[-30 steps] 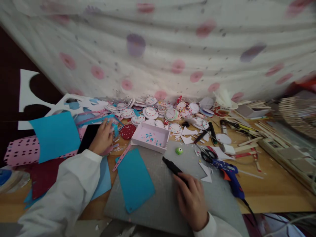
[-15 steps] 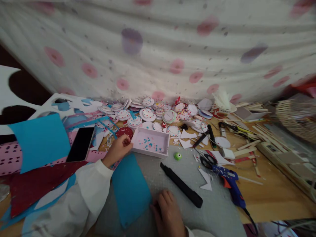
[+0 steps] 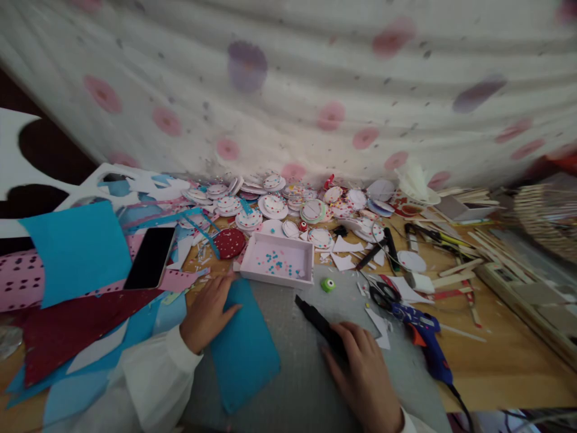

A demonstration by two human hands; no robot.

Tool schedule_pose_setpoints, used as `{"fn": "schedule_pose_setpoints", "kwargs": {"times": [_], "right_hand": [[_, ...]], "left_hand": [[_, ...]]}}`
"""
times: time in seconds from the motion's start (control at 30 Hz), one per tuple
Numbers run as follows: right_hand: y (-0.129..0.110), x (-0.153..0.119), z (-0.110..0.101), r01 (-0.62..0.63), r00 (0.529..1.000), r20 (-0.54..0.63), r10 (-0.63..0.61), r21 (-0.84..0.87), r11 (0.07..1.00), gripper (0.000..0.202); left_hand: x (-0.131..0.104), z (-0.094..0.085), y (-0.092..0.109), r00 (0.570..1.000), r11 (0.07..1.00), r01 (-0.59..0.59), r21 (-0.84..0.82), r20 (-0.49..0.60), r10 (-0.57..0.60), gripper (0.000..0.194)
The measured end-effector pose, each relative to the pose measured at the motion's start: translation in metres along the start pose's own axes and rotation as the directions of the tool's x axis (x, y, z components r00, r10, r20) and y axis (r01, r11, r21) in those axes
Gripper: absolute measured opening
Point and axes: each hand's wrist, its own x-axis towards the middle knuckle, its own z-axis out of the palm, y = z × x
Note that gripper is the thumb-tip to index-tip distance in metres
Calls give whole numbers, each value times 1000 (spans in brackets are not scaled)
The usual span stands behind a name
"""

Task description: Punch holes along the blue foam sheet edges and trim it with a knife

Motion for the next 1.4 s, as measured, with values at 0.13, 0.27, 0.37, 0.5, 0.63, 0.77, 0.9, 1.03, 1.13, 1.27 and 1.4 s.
{"fn": "schedule_pose_setpoints", "kwargs": {"times": [0.13,0.27,0.37,0.5,0.63,0.77,0.9,1.03,1.13,1.27,1.4], "right_hand": [[6,-6,6,12,999,39,-14,62,998,30],[4,-13,-4,-68,998,28,63,246,967,29],[5,-14,-16,-204,978,25,208,341,918,26],[8,-12,-22,-317,939,6,343,398,861,30],[11,-10,-20,-329,927,-33,373,404,853,26],[17,-9,-17,-328,927,-74,369,320,889,28],[29,-3,-13,-308,930,-137,341,217,926,37],[36,5,-4,-250,948,-186,259,68,966,43],[36,9,6,-212,966,-157,204,-40,976,43],[33,10,17,-191,976,-130,174,-131,973,42],[35,14,20,-174,981,-122,152,-198,965,41]], "left_hand": [[7,2,-5,1000,1000,0,3,9,0,47],[14,0,-10,1000,1000,-12,-18,26,12,37],[20,-1,-12,999,999,-18,-41,51,21,30],[24,-2,-10,997,998,-2,-57,77,6,20],[22,-4,-4,997,1000,0,-21,79,2,35],[15,-3,1,993,997,-21,70,114,13,47],[16,-1,3,990,999,27,20,137,-30,45],[26,-7,3,975,994,76,-74,214,-59,19],[30,-14,2,973,994,62,-94,226,-40,9],[24,-17,-2,989,996,45,-70,147,-34,20],[17,-11,-4,990,998,55,-40,133,-49,33]]}}
